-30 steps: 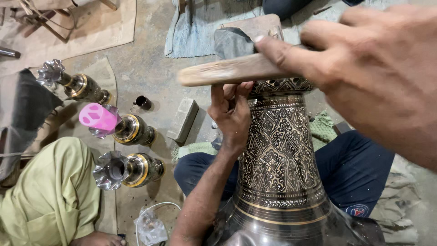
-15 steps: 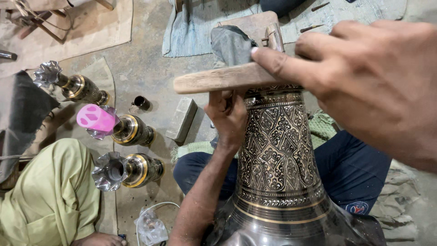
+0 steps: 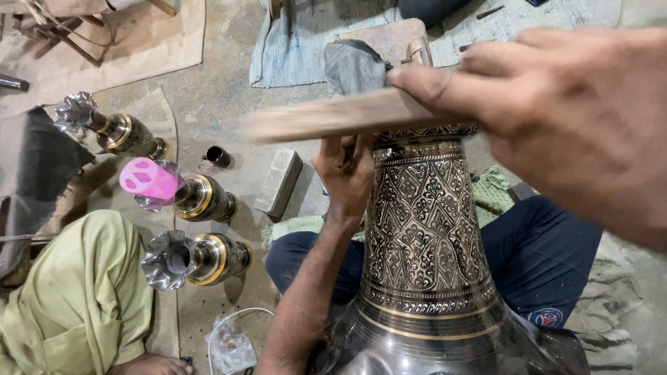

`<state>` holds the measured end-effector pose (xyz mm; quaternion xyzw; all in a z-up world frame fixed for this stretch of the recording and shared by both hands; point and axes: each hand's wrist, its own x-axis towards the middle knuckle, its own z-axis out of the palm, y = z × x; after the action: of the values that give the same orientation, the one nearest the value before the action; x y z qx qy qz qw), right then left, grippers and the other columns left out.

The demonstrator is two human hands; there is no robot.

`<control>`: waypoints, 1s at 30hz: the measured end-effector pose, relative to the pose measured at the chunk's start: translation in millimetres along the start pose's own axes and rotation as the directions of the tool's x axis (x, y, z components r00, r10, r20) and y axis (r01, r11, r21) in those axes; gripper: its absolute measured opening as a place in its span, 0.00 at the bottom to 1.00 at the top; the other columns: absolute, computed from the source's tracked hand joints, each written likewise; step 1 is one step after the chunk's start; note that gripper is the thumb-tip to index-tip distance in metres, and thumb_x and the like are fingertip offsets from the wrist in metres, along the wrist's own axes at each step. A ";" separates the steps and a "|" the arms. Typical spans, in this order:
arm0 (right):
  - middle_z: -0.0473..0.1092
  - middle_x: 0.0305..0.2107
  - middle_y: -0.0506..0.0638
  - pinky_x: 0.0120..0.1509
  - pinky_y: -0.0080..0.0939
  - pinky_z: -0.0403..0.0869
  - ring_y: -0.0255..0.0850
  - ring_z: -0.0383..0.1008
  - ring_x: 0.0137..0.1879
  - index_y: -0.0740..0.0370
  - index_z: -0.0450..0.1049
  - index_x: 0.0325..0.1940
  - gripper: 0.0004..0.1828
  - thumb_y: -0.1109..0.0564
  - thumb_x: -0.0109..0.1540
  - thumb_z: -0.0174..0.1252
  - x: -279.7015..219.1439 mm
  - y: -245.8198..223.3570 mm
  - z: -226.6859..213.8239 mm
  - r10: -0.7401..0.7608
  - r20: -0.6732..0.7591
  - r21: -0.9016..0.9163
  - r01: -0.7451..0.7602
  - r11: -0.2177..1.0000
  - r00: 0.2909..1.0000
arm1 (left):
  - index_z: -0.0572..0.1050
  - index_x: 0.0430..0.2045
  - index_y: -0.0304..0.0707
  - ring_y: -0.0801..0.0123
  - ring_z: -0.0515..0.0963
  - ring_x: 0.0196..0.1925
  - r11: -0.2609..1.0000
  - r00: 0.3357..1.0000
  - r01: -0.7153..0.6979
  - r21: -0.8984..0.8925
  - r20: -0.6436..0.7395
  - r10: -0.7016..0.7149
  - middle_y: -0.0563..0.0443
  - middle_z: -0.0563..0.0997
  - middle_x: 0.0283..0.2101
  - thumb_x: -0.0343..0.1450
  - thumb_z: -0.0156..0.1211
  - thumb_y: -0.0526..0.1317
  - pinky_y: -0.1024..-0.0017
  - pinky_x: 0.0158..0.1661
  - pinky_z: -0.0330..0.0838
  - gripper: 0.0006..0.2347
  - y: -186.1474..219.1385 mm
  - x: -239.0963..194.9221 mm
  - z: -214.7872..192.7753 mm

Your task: The person sits on the floor and uses a chisel and wooden mallet to engrave decorative patterns on the neck of a large metal vessel. They repeatedly strike the chisel along the rim and upper body of the vessel to create or refine the design.

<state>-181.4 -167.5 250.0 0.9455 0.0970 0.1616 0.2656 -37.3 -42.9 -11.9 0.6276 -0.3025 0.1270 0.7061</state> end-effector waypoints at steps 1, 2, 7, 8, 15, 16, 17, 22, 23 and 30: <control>0.79 0.31 0.44 0.29 0.31 0.71 0.30 0.72 0.26 0.40 0.75 0.68 0.24 0.52 0.66 0.61 0.9 -0.2 -0.1 -0.008 -0.038 0.058 0.010 0.998 0.999 | 0.68 0.59 0.40 0.79 0.82 0.28 0.999 0.999 -0.036 -0.017 -0.001 0.036 0.47 0.84 0.35 0.80 0.57 0.30 0.80 0.26 0.83 0.14 -0.9 0.5 -0.7; 0.79 0.32 0.45 0.29 0.32 0.70 0.31 0.72 0.26 0.42 0.76 0.68 0.24 0.53 0.66 0.61 1.4 0.0 0.0 -0.014 -0.076 0.115 0.023 0.993 0.997 | 0.66 0.61 0.41 0.76 0.87 0.33 0.997 0.997 -0.073 -0.033 -0.003 0.073 0.46 0.86 0.39 0.80 0.57 0.30 0.78 0.30 0.88 0.16 -1.2 0.8 -1.8; 0.79 0.32 0.42 0.34 0.32 0.73 0.31 0.73 0.29 0.41 0.77 0.67 0.26 0.56 0.63 0.61 0.7 4.1 -0.9 -0.022 -0.047 -0.035 0.020 0.999 0.999 | 0.69 0.59 0.42 0.69 0.89 0.40 0.992 0.992 -0.124 -0.015 0.017 0.125 0.43 0.87 0.41 0.80 0.58 0.30 0.73 0.38 0.89 0.14 -3.5 3.3 -2.7; 0.79 0.32 0.43 0.35 0.34 0.74 0.33 0.74 0.29 0.44 0.78 0.64 0.24 0.58 0.63 0.62 0.6 4.8 0.2 -0.001 -0.093 0.075 0.008 0.997 0.996 | 0.70 0.58 0.43 0.68 0.89 0.42 0.989 0.989 -0.146 -0.039 0.025 0.147 0.43 0.87 0.41 0.81 0.58 0.30 0.72 0.40 0.91 0.13 -5.0 3.9 -2.9; 0.78 0.31 0.44 0.34 0.38 0.74 0.36 0.74 0.28 0.47 0.79 0.63 0.26 0.61 0.61 0.65 -7.3 5.2 -0.8 0.025 -0.081 0.037 -0.022 0.999 0.996 | 0.72 0.54 0.40 0.67 0.86 0.34 0.996 0.999 0.036 0.084 0.034 -0.039 0.45 0.87 0.36 0.78 0.62 0.31 0.71 0.35 0.89 0.11 -7.5 9.3 -4.8; 0.78 0.32 0.46 0.34 0.39 0.75 0.37 0.74 0.29 0.49 0.78 0.62 0.26 0.62 0.60 0.65 -8.8 4.8 -0.5 0.038 -0.085 0.060 -0.033 0.998 0.996 | 0.71 0.55 0.41 0.67 0.88 0.40 0.996 0.995 -0.085 0.036 0.049 0.084 0.46 0.87 0.41 0.78 0.62 0.31 0.71 0.40 0.90 0.12 -4.8 11.0 -7.5; 0.78 0.32 0.49 0.36 0.40 0.76 0.39 0.76 0.31 0.53 0.78 0.61 0.26 0.63 0.58 0.66 -8.5 6.1 1.2 0.041 -0.129 0.132 -0.024 0.991 0.991 | 0.70 0.57 0.41 0.67 0.89 0.47 0.978 0.976 -0.206 -0.015 0.062 0.207 0.47 0.87 0.45 0.79 0.61 0.31 0.70 0.46 0.90 0.13 -1.1 13.7 -10.8; 0.75 0.29 0.55 0.36 0.42 0.75 0.42 0.77 0.31 0.61 0.76 0.62 0.29 0.59 0.56 0.69 -12.6 11.3 4.3 0.172 0.060 0.363 -0.182 0.914 0.983 | 0.70 0.58 0.38 0.69 0.88 0.48 0.978 0.968 -0.149 -0.145 0.183 0.174 0.46 0.86 0.47 0.79 0.59 0.28 0.73 0.49 0.88 0.13 20.7 32.0 -18.5; 0.74 0.27 0.55 0.36 0.42 0.74 0.41 0.77 0.30 0.61 0.76 0.61 0.28 0.59 0.56 0.69 -12.0 13.5 5.4 0.180 0.094 0.429 -0.203 0.880 0.979 | 0.70 0.58 0.37 0.69 0.88 0.48 0.975 0.965 -0.131 -0.182 0.203 0.167 0.46 0.86 0.47 0.79 0.59 0.28 0.73 0.50 0.87 0.13 25.3 34.4 -19.7; 0.75 0.32 0.58 0.36 0.42 0.75 0.43 0.78 0.34 0.65 0.73 0.60 0.29 0.62 0.55 0.71 -10.9 15.7 12.1 0.164 0.037 0.653 -0.148 0.743 0.986 | 0.69 0.58 0.39 0.69 0.88 0.46 0.978 0.970 -0.125 -0.167 0.186 0.156 0.48 0.87 0.45 0.78 0.62 0.30 0.75 0.48 0.88 0.14 30.2 33.9 -18.6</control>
<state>-185.6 -189.3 245.9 0.9814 0.0709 0.1501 -0.0964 -22.6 -26.4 31.9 0.5575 -0.4239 0.0901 0.7081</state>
